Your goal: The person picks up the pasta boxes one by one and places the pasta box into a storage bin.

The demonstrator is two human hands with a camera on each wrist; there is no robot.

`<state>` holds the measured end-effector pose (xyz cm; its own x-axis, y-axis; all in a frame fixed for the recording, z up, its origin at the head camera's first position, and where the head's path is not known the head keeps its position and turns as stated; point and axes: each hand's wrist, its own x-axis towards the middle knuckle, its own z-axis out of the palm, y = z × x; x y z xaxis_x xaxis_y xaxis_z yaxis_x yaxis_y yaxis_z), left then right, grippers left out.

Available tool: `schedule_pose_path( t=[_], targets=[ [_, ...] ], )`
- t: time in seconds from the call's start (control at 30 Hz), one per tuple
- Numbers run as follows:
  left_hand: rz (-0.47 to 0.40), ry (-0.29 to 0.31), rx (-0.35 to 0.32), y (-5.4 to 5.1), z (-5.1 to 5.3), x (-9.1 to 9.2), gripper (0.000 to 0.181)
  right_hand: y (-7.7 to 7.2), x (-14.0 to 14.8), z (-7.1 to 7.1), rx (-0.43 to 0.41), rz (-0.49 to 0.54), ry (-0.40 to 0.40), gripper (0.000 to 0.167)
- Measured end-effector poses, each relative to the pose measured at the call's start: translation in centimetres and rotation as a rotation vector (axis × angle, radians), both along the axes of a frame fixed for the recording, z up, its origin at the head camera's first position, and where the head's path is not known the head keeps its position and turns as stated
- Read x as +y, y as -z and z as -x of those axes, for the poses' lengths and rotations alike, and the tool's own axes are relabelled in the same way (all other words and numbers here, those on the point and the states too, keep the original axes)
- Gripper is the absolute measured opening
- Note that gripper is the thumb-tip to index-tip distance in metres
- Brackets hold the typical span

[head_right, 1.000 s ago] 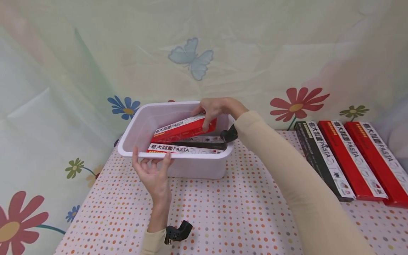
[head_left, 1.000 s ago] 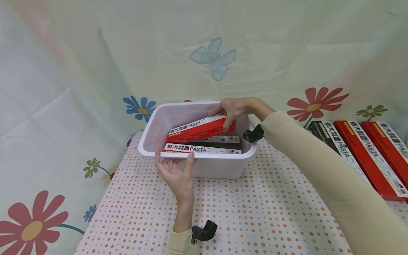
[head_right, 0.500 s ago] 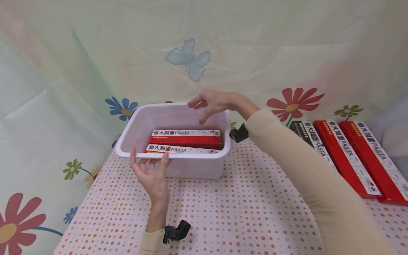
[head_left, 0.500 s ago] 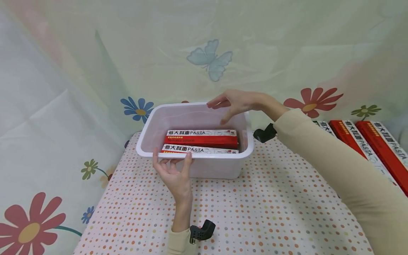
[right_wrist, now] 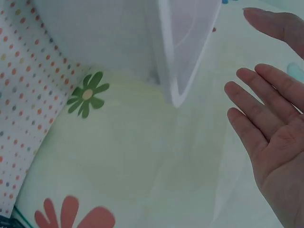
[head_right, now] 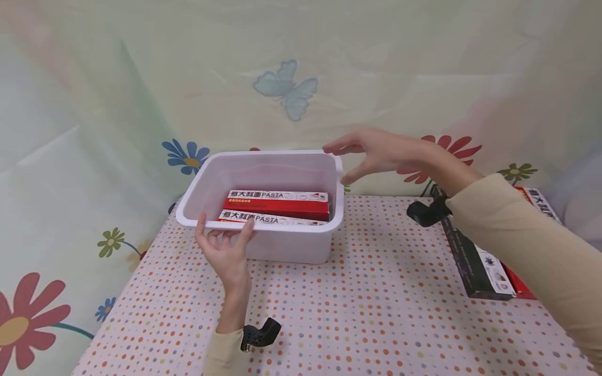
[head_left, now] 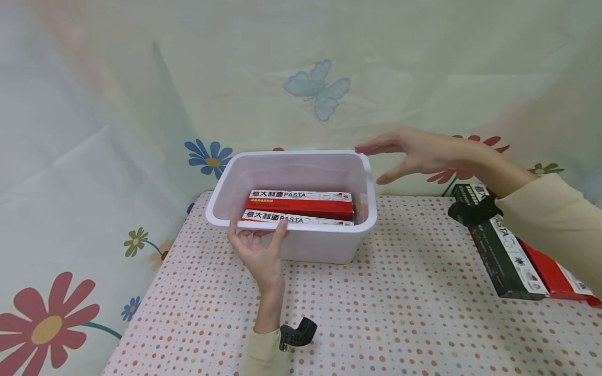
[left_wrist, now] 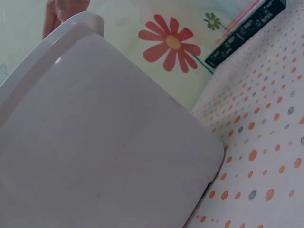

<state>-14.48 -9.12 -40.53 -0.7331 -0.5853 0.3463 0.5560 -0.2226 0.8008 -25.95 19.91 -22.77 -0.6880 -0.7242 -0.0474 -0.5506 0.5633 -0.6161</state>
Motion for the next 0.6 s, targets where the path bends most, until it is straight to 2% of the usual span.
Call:
schedule_pose_path(
  t=[0.1, 0.2, 0.3, 0.4, 0.5, 0.6],
  targets=[
    [-0.003, 0.008, -0.001, 0.0, 0.2, 0.3, 0.098, 0.3, 2.0, -0.7, 0.020, -0.036, 0.068, 0.075],
    [0.008, -0.005, -0.018, -0.1, 0.2, 0.6, 0.095, 0.6, 4.0, -1.6, -0.001, -0.020, 0.121, 0.073],
    [0.016, -0.011, -0.035, -0.2, 0.1, 1.0, 0.094, 1.4, 6.5, -2.8, 0.009, 0.040, 0.160, 0.071],
    [0.011, 0.000, -0.036, -0.4, 0.0, 1.4, 0.093, 2.6, 9.3, -4.2, 0.072, 0.102, 0.191, 0.070],
    [-0.002, 0.010, -0.024, -0.5, 0.0, 1.7, 0.093, 3.9, 11.9, -6.2, 0.124, 0.090, 0.346, 0.070],
    [-0.012, 0.004, -0.013, -0.5, -0.1, 1.8, 0.092, 5.9, 14.1, -8.5, 0.108, 0.073, 0.533, 0.073]
  ],
)
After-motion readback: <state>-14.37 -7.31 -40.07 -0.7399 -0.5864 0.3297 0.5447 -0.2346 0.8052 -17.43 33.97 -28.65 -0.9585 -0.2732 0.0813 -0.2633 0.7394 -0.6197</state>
